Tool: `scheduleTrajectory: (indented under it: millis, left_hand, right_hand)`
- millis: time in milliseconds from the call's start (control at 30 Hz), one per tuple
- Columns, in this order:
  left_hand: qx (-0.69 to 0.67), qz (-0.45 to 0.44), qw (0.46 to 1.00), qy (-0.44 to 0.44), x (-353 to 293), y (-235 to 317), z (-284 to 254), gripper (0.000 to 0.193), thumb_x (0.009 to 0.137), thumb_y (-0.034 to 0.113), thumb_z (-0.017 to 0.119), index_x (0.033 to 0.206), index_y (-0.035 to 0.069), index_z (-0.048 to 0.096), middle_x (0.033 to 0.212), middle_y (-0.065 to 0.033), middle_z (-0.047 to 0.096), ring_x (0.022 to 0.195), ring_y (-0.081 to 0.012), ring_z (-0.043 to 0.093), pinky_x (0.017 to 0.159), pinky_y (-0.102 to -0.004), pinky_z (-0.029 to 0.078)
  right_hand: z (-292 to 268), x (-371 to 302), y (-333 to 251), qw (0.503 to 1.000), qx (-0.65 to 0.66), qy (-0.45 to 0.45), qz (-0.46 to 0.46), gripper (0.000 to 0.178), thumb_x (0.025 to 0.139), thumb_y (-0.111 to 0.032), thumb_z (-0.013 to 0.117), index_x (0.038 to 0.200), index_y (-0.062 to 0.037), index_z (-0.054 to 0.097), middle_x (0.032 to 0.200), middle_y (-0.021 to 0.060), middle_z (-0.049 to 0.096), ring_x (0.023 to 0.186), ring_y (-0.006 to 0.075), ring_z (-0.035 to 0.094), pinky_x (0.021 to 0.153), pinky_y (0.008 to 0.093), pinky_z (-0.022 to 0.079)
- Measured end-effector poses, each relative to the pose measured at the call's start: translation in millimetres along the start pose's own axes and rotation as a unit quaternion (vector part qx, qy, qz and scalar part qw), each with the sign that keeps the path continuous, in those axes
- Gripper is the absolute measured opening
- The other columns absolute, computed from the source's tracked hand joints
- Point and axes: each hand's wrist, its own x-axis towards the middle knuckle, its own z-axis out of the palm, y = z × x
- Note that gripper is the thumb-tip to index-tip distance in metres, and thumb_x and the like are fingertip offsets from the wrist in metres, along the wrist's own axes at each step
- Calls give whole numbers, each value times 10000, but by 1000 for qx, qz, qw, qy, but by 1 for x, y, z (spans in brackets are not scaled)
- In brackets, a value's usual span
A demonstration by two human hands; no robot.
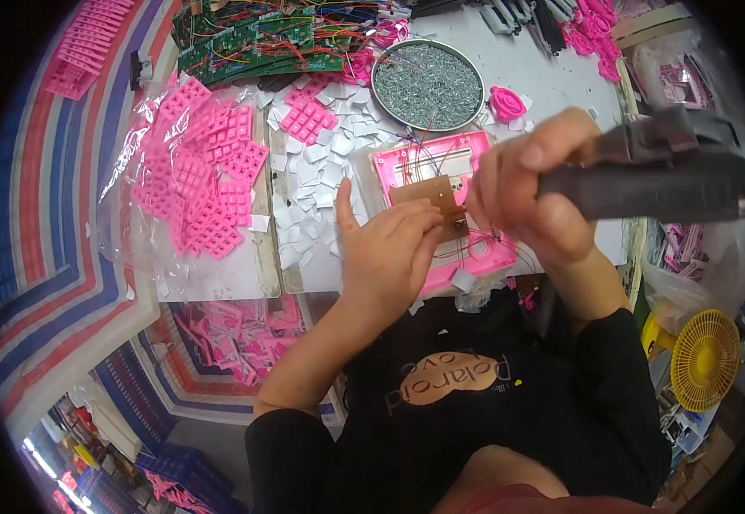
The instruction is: Assembling small electronic toy components into plastic frames using hand tools.
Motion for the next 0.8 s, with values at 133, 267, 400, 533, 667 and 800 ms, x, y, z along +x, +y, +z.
scheduleTrajectory:
  millis: [133, 267, 400, 533, 667, 800]
  left_hand:
    - [-47, 9, 999, -6, 5, 1, 6, 143, 845, 97, 750, 969, 107, 679, 968, -10, 728, 932, -196, 713, 1195, -628, 135]
    - [-40, 48, 998, 21, 15, 1, 11, 149, 819, 100, 767, 943, 101, 685, 949, -16, 722, 895, -202, 709, 1198, -607, 152]
    - [-38, 81, 996, -25, 40, 5, 10, 118, 811, 130, 762, 905, 113, 693, 919, -23, 712, 868, -200, 702, 1159, -594, 239]
    - [-136, -5, 983, -124, 122, -41, -8, 122, 817, 225, 749, 872, 118, 732, 898, -40, 706, 888, -211, 680, 1009, -557, 381]
    - [344, 80, 932, -81, 152, -66, 19, 150, 825, 284, 741, 866, 142, 769, 894, -52, 681, 940, -249, 642, 872, -503, 410]
    - [309, 88, 946, -46, 147, -69, 23, 147, 842, 271, 712, 815, 130, 743, 896, -49, 684, 920, -256, 644, 839, -495, 417]
  right_hand:
    - [5, -6, -11, 1000, -10, 2, 9, 336, 960, -224, 675, 1162, -80, 448, 631, 12, 492, 549, 126, 482, 519, 289, 463]
    - [3, -12, -12, 1000, -5, 12, 2, 329, 968, -236, 674, 1163, -93, 451, 613, 4, 477, 528, 120, 463, 502, 291, 450]
    - [-14, -14, -11, 997, 69, 2, -39, 327, 924, -82, 657, 1172, 3, 461, 726, 71, 570, 581, 132, 549, 578, 312, 507]
    - [-15, -17, -15, 998, 18, 59, 4, 327, 925, -118, 663, 1174, -31, 470, 675, 42, 526, 559, 130, 509, 558, 304, 483]
    - [-5, -23, -2, 997, -29, 33, 61, 354, 952, -208, 685, 1183, -73, 453, 623, 15, 471, 554, 135, 459, 549, 326, 461]
    - [1, -33, 3, 994, -37, -18, 103, 323, 961, -171, 678, 1164, -71, 447, 662, 32, 495, 573, 144, 473, 578, 355, 479]
